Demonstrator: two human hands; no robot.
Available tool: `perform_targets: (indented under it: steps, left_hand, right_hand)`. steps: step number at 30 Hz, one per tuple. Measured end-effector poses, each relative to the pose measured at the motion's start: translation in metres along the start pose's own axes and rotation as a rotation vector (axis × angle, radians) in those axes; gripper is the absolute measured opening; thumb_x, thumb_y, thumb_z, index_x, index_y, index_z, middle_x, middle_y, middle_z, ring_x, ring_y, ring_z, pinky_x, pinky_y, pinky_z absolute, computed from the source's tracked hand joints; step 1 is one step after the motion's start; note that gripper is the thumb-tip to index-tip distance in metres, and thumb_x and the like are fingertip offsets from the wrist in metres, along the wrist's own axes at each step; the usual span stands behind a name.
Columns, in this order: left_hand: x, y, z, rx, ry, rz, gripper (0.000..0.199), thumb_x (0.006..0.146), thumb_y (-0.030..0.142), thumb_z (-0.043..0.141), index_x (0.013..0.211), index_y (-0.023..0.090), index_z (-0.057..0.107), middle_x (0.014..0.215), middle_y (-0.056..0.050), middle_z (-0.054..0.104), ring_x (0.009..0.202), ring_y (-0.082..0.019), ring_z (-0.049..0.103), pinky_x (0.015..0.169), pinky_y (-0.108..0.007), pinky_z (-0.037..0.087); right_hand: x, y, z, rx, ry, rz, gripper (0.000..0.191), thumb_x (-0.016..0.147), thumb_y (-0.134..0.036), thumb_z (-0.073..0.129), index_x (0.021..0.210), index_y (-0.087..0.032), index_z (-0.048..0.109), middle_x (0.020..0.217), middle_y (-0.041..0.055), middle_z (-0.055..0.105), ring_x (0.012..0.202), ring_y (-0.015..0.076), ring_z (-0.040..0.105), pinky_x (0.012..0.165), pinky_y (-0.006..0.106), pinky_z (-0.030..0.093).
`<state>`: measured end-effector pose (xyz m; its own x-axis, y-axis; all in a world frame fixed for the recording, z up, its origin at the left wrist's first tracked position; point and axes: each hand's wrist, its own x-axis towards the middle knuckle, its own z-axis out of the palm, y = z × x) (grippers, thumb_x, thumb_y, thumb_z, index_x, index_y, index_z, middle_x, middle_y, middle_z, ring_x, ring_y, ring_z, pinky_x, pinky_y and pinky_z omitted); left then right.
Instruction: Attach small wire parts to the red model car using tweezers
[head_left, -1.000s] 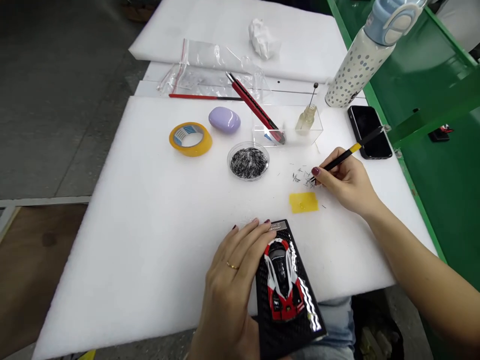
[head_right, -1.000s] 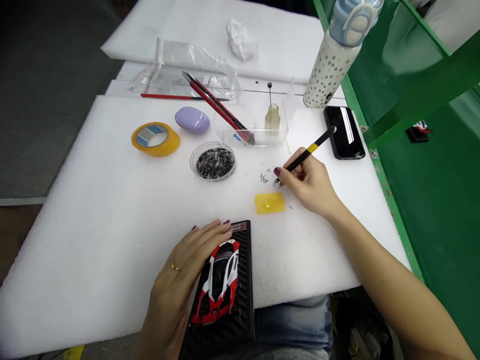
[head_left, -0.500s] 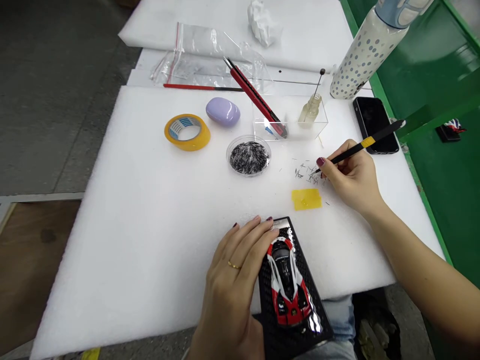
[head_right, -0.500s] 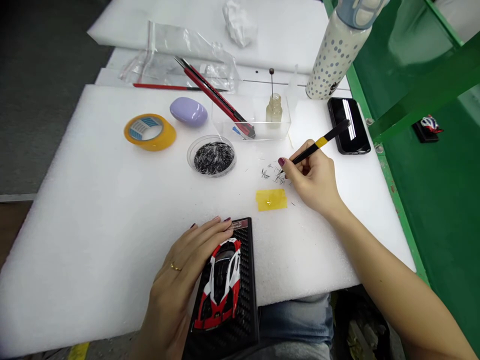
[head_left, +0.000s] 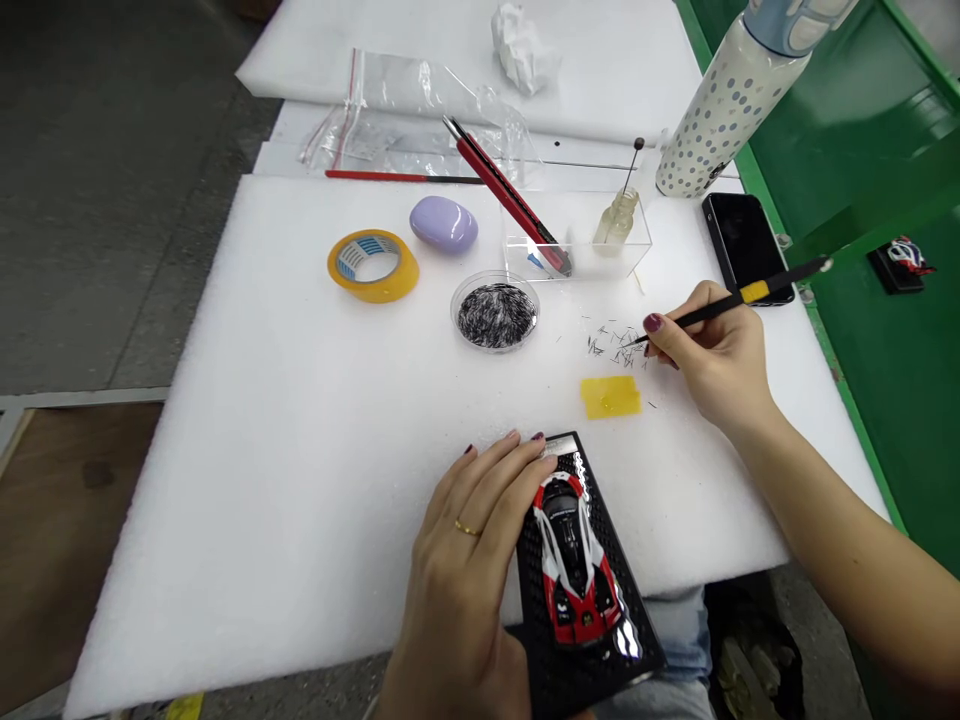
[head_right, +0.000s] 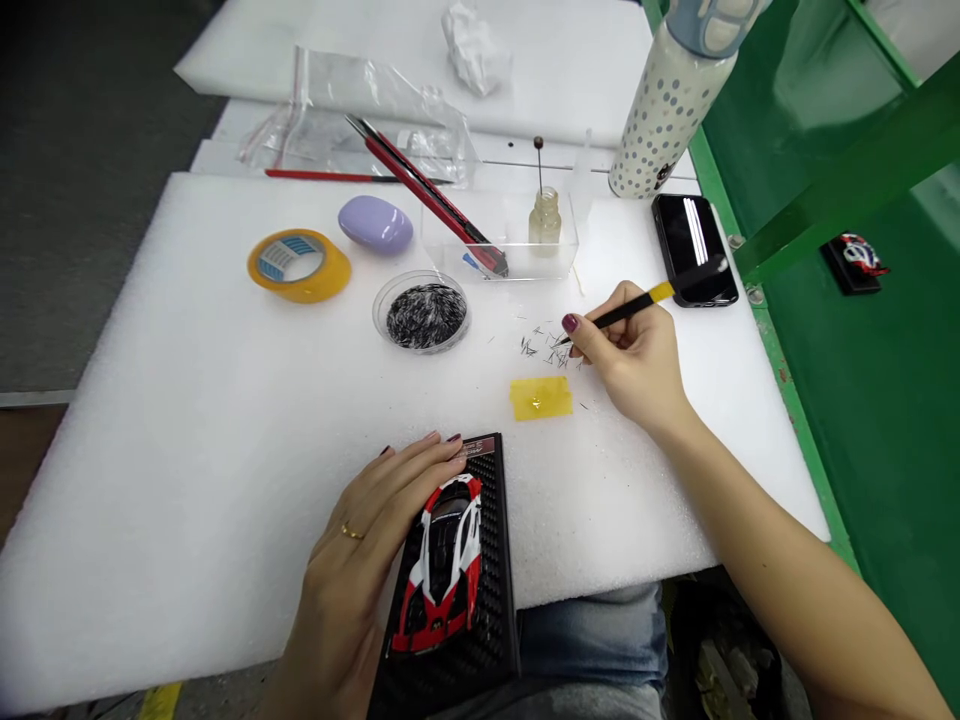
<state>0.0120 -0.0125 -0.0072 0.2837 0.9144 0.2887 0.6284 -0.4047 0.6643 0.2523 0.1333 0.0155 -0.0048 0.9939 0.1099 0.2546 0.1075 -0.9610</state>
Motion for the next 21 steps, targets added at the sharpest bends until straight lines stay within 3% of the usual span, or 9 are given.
perform_targets:
  steps: [5,8,12,15,18,21]
  left_hand:
    - [0.001,0.002,-0.002,-0.011,-0.032,-0.035,0.053,0.103,0.046,0.028,0.149,0.023,0.043,0.150,-0.007,0.054,0.143,-0.026,0.044,0.124,-0.046,0.030]
    - [0.002,0.002,-0.002,-0.013,-0.011,-0.019,0.054,0.103,0.048,0.029,0.148,0.023,0.044,0.149,-0.007,0.054,0.142,-0.026,0.046,0.123,-0.045,0.030]
    - [0.002,0.002,-0.002,-0.010,-0.025,-0.015,0.064,0.102,0.059,0.021,0.147,0.021,0.044,0.149,-0.008,0.054,0.143,-0.025,0.044,0.123,-0.042,0.028]
    - [0.001,0.003,-0.002,-0.005,-0.022,-0.010,0.064,0.101,0.059,0.023,0.147,0.020,0.045,0.150,-0.007,0.053,0.144,-0.023,0.042,0.125,-0.037,0.024]
    - [0.000,0.004,-0.002,0.011,-0.025,-0.008,0.062,0.100,0.055,0.029,0.149,0.020,0.044,0.151,-0.006,0.052,0.145,-0.023,0.041,0.127,-0.037,0.022]
    - [0.000,0.005,-0.002,0.022,-0.031,-0.024,0.061,0.100,0.055,0.028,0.148,0.021,0.044,0.150,-0.005,0.053,0.144,-0.024,0.043,0.127,-0.041,0.024]
  right_hand:
    - [-0.032,-0.009,-0.006,0.212,-0.031,0.074,0.037,0.071,-0.038,0.091,0.066,-0.024,0.057,0.065,-0.0015,0.068,0.058,0.0145,0.063,0.051,0.029,0.049]
    - [-0.041,-0.009,-0.006,0.151,0.025,0.050,0.037,0.071,-0.039,0.091,0.064,-0.024,0.058,0.065,-0.0012,0.068,0.058,0.0151,0.062,0.052,0.031,0.047]
    - [-0.029,-0.013,-0.014,-0.134,0.105,-0.033,0.037,0.076,-0.044,0.086,0.062,-0.026,0.058,0.062,0.0003,0.064,0.057,0.0168,0.057,0.050,0.033,0.042]
    - [-0.010,-0.021,-0.020,-0.336,0.047,-0.087,0.036,0.078,-0.041,0.085,0.060,-0.027,0.057,0.059,0.0009,0.059,0.055,0.0159,0.049,0.047,0.033,0.035]
    - [0.006,-0.019,-0.016,-0.249,-0.018,-0.007,0.035,0.081,-0.034,0.082,0.060,-0.027,0.054,0.058,0.0007,0.058,0.052,0.0150,0.049,0.046,0.031,0.034]
    - [0.013,-0.006,-0.006,-0.099,0.006,0.128,0.038,0.082,-0.025,0.078,0.059,-0.025,0.048,0.050,-0.0014,0.051,0.046,0.0136,0.047,0.044,0.030,0.032]
